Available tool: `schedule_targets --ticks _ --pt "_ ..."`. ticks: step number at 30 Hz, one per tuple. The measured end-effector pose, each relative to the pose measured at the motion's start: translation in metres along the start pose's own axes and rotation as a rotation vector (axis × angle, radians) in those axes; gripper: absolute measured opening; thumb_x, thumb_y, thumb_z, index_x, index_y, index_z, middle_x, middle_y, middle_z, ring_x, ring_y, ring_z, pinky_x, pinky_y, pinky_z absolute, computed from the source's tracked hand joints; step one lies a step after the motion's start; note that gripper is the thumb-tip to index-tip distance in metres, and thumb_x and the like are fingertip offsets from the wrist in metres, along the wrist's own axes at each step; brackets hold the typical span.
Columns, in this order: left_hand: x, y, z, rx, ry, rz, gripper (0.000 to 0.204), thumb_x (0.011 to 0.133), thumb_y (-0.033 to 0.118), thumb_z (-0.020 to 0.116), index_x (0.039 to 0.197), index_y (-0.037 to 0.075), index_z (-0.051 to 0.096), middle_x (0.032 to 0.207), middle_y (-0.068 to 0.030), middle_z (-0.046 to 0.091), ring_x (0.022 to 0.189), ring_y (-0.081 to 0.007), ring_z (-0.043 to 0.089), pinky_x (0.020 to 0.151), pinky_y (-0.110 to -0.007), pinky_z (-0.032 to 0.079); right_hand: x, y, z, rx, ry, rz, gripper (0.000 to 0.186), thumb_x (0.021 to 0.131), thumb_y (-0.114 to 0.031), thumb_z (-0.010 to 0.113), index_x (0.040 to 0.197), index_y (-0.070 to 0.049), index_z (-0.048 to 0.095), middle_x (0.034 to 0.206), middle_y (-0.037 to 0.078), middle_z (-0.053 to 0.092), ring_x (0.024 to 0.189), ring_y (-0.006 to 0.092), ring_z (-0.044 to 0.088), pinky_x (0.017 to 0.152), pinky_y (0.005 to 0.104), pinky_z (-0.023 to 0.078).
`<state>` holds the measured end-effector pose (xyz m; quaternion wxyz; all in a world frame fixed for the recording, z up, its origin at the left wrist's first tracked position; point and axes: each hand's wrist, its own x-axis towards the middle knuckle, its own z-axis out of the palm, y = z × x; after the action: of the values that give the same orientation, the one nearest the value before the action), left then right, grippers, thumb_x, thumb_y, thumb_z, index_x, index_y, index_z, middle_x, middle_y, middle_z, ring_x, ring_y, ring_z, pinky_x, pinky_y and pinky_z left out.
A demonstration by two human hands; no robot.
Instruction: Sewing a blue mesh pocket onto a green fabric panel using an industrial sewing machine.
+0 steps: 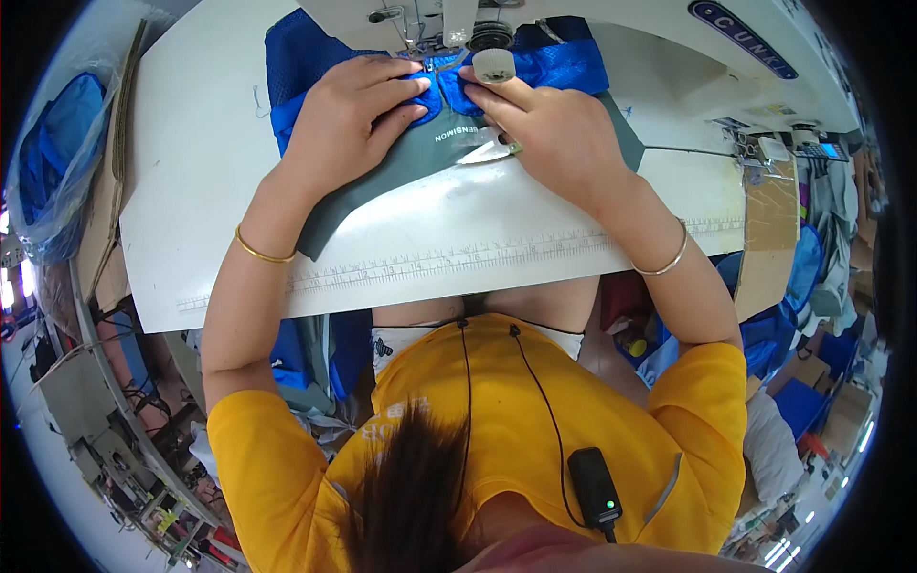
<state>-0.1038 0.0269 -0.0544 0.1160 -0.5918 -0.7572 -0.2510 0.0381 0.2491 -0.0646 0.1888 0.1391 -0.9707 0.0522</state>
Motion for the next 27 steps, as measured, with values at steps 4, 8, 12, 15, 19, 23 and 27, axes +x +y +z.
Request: schedule_targets --ticks 4,8,12,15,19,23,27 --pt "0.001 0.000 0.003 0.014 0.030 0.016 0.024 0.086 0.017 0.076 0.107 0.005 0.076 0.115 -0.0121 0.073 0.109 -0.0302 0.068 0.095 -0.039 0.054 0.002 0.000 0.000 -0.031 -0.007 0.029 0.043 0.085 -0.006 0.065 0.127 -0.016 0.071 0.132 -0.005 0.067 0.080 0.0177 0.069 0.069 0.0294 0.056" --pt "-0.006 0.005 0.005 0.077 0.053 0.100 0.021 0.087 0.015 0.075 0.106 0.004 0.075 0.114 -0.0115 0.073 0.109 -0.0284 0.068 0.094 -0.039 0.054 -0.003 -0.005 0.004 0.019 0.020 0.013 0.035 0.087 -0.007 0.064 0.121 -0.012 0.072 0.141 -0.004 0.061 0.071 0.0182 0.068 0.066 0.0312 0.057" --pt "-0.008 0.009 0.005 0.110 0.050 0.074 0.020 0.088 0.014 0.075 0.105 0.004 0.075 0.112 -0.0115 0.074 0.108 -0.0280 0.069 0.093 -0.039 0.054 -0.003 -0.004 0.005 0.007 0.025 0.011 0.033 0.087 -0.008 0.064 0.119 -0.012 0.073 0.138 -0.002 0.063 0.071 0.0181 0.068 0.066 0.0305 0.057" --pt "-0.007 0.006 0.004 0.094 0.041 0.074 0.019 0.088 0.013 0.074 0.104 0.005 0.075 0.111 -0.0114 0.074 0.107 -0.0273 0.069 0.093 -0.039 0.054 0.001 -0.003 0.005 -0.005 0.036 0.014 0.031 0.087 -0.009 0.065 0.117 -0.012 0.074 0.135 -0.002 0.065 0.072 0.0181 0.069 0.066 0.0303 0.057" --pt "-0.004 0.003 0.002 0.097 0.043 0.079 0.018 0.088 0.013 0.074 0.104 0.004 0.075 0.112 -0.0110 0.074 0.107 -0.0269 0.069 0.093 -0.039 0.054 0.004 -0.003 0.005 -0.002 0.074 0.026 0.029 0.087 -0.011 0.066 0.115 -0.012 0.075 0.131 -0.004 0.067 0.074 0.0175 0.070 0.066 0.0300 0.057" --pt "-0.004 0.000 0.004 0.105 0.075 0.098 0.018 0.088 0.013 0.073 0.103 0.004 0.074 0.112 -0.0110 0.074 0.107 -0.0275 0.069 0.091 -0.039 0.054 0.007 -0.003 0.006 -0.050 0.065 0.045 0.029 0.088 -0.011 0.065 0.115 -0.013 0.074 0.131 -0.006 0.066 0.073 0.0165 0.069 0.065 0.0299 0.057" --pt "-0.012 0.012 0.006 0.111 0.060 0.097 0.018 0.089 0.015 0.072 0.104 0.004 0.074 0.110 -0.0095 0.071 0.104 -0.0261 0.066 0.089 -0.038 0.052 -0.008 -0.011 0.007 0.036 0.037 0.030 0.039 0.087 -0.006 0.064 0.124 -0.017 0.071 0.136 -0.005 0.062 0.071 0.0161 0.067 0.063 0.0310 0.055"
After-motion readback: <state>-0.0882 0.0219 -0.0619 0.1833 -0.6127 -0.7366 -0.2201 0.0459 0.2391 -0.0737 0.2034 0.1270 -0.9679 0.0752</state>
